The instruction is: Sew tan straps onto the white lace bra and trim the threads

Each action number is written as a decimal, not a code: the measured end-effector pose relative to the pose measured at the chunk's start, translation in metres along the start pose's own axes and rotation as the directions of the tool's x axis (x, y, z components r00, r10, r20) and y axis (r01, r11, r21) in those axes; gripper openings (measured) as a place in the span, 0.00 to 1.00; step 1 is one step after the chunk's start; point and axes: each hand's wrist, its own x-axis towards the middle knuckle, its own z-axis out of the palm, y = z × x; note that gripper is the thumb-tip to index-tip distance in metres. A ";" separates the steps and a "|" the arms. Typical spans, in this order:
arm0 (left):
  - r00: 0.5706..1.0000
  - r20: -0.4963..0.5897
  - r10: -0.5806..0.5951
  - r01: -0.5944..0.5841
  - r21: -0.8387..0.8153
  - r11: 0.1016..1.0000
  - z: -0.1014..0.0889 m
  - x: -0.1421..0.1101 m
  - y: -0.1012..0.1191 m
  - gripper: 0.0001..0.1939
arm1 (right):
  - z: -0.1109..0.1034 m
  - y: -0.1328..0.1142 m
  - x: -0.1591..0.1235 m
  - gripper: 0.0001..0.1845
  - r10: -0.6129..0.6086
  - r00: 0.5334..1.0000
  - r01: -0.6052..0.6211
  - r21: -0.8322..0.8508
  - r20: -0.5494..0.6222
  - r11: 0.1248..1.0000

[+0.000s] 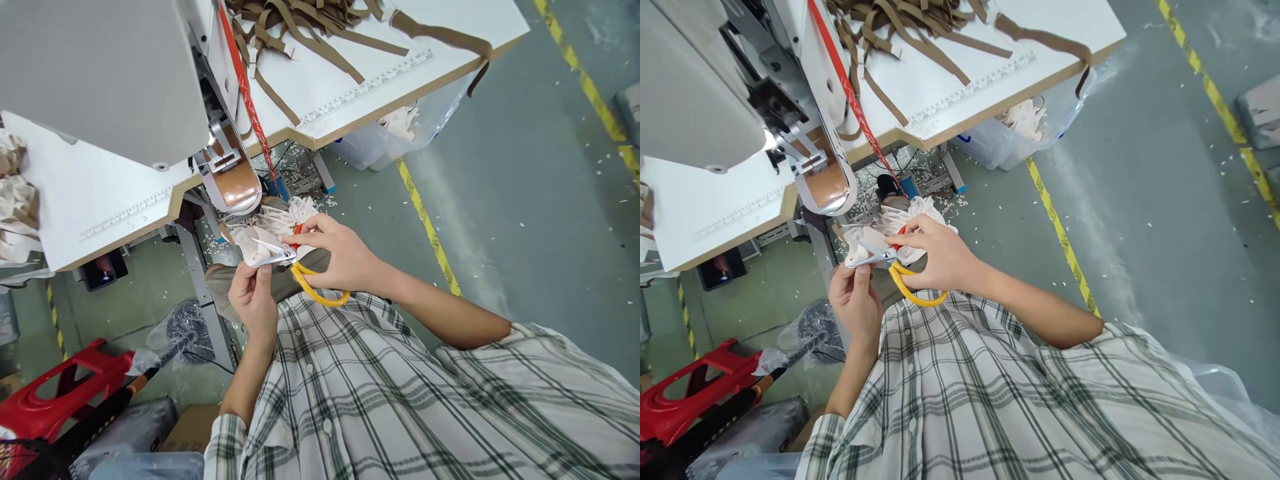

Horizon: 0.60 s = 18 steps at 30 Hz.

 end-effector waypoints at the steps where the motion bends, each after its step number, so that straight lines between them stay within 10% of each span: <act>1: 1.000 0.005 -0.006 0.006 -0.005 1.000 0.001 -0.001 0.000 0.03 | 0.000 0.001 -0.001 0.32 -0.005 1.000 0.005 0.001 0.006 1.000; 18: 0.931 0.036 0.362 -0.354 0.322 0.878 -0.006 -0.001 -0.001 0.09 | 0.001 -0.008 -0.006 0.32 0.048 0.996 -0.051 0.040 0.070 0.998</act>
